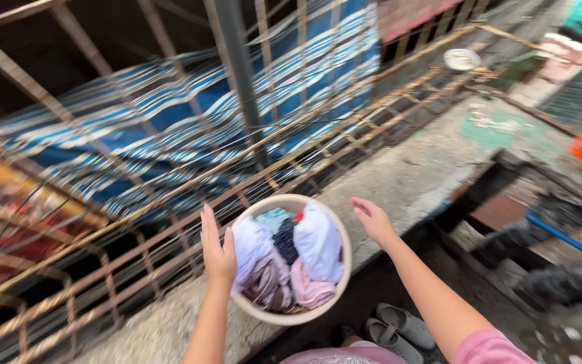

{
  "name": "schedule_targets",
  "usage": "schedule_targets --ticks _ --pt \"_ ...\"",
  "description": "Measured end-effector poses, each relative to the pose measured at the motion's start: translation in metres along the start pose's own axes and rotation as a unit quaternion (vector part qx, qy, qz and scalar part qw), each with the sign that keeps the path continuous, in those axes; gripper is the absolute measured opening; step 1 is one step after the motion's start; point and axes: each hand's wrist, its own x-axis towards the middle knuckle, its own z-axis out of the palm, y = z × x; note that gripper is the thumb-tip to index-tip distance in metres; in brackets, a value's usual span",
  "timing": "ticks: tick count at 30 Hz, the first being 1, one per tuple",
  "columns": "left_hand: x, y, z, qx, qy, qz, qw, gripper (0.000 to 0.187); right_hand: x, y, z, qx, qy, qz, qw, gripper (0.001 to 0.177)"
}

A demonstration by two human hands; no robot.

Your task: Hanging laundry on clothes hangers and placing them on a drying rack.

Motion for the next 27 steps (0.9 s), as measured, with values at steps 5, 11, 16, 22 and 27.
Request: schedule_targets --ticks 5,11,16,22,27 --pt "0.066 0.058 0.071 -0.061 -0.086 0.104 0.989 0.063 -0.022 -0.064 -0.060 0.003 0.045 -0.044 0.998 0.042" --pt "0.087 0.149 0.186 -0.154 -0.225 0.191 0.943 0.067 -0.058 -0.130 -0.137 -0.013 0.139 -0.062 0.988 0.042" --pt "0.097 0.239 0.276 -0.228 -0.317 0.232 0.891 0.067 -0.067 -0.172 -0.211 -0.037 0.234 -0.075 0.969 0.042" --pt "0.140 0.352 0.386 -0.300 -0.346 0.242 0.855 0.066 -0.040 -0.225 -0.323 -0.087 0.279 -0.159 0.943 0.042" --pt "0.189 0.444 0.468 -0.361 -0.310 0.263 0.839 0.063 0.011 -0.275 -0.413 -0.166 0.332 -0.182 0.911 0.044"
